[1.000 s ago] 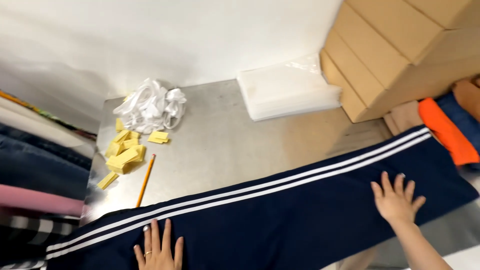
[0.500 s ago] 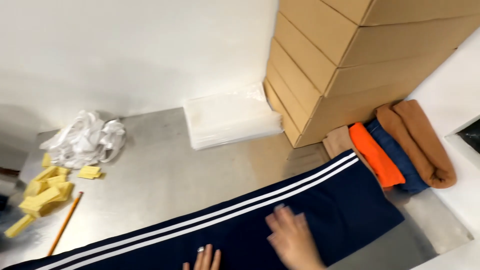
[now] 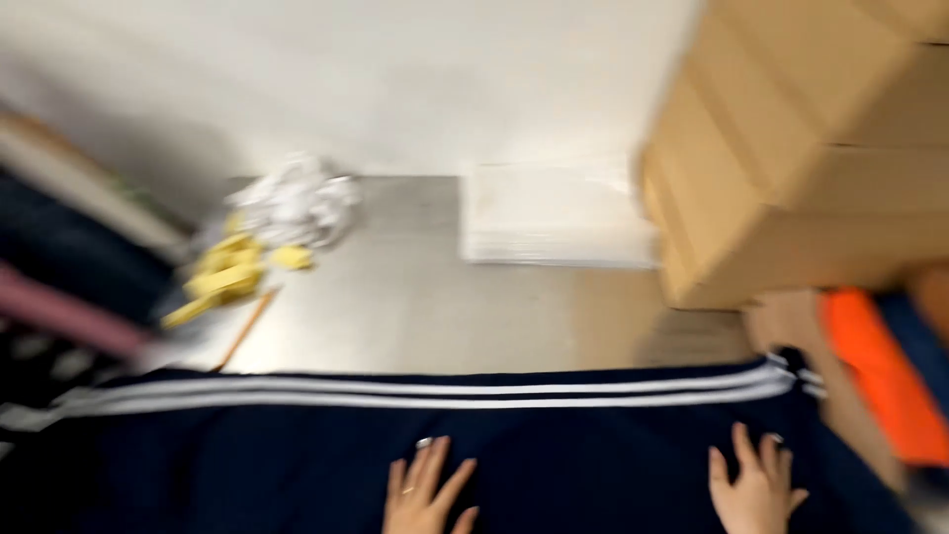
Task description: Removing various clothing items from hangers, folding them neatly on a metal table, and stacking the folded garments.
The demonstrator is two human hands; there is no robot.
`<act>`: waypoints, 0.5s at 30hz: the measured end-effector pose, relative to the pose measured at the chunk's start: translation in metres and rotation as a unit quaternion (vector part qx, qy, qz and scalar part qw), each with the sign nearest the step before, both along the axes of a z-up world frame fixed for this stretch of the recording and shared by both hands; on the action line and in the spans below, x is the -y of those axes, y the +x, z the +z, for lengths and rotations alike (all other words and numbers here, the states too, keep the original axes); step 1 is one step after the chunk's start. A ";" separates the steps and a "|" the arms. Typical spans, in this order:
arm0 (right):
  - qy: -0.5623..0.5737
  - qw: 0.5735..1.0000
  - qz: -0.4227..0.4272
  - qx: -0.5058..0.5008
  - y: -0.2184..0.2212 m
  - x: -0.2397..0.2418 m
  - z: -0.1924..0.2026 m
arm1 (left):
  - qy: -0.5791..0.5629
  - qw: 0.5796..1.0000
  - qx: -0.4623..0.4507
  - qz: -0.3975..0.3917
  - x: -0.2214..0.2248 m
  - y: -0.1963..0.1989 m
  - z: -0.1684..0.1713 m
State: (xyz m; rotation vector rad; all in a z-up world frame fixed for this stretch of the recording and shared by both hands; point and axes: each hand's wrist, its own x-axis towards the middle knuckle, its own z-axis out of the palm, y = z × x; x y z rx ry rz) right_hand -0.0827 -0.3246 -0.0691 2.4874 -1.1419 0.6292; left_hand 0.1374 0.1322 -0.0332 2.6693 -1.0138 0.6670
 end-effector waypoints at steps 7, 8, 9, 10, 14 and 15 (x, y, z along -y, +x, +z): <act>0.280 0.877 0.358 0.156 0.152 -0.209 0.026 | -0.250 0.951 -0.180 0.016 -0.085 0.013 0.078; 0.316 0.844 0.412 0.134 0.169 -0.249 0.034 | -0.290 0.948 -0.124 0.040 -0.109 0.022 0.087; 0.319 0.837 0.425 0.135 0.184 -0.281 0.036 | -0.289 0.949 -0.115 0.052 -0.142 0.030 0.081; 0.348 0.812 0.451 0.121 0.199 -0.313 0.038 | -0.305 0.936 -0.095 0.149 -0.175 0.040 0.076; 0.435 0.730 0.514 0.115 0.243 -0.437 0.066 | -0.319 0.858 -0.030 0.402 -0.341 0.094 0.012; 0.433 0.727 0.521 0.115 0.251 -0.461 0.084 | -0.322 0.855 -0.025 0.406 -0.369 0.107 0.023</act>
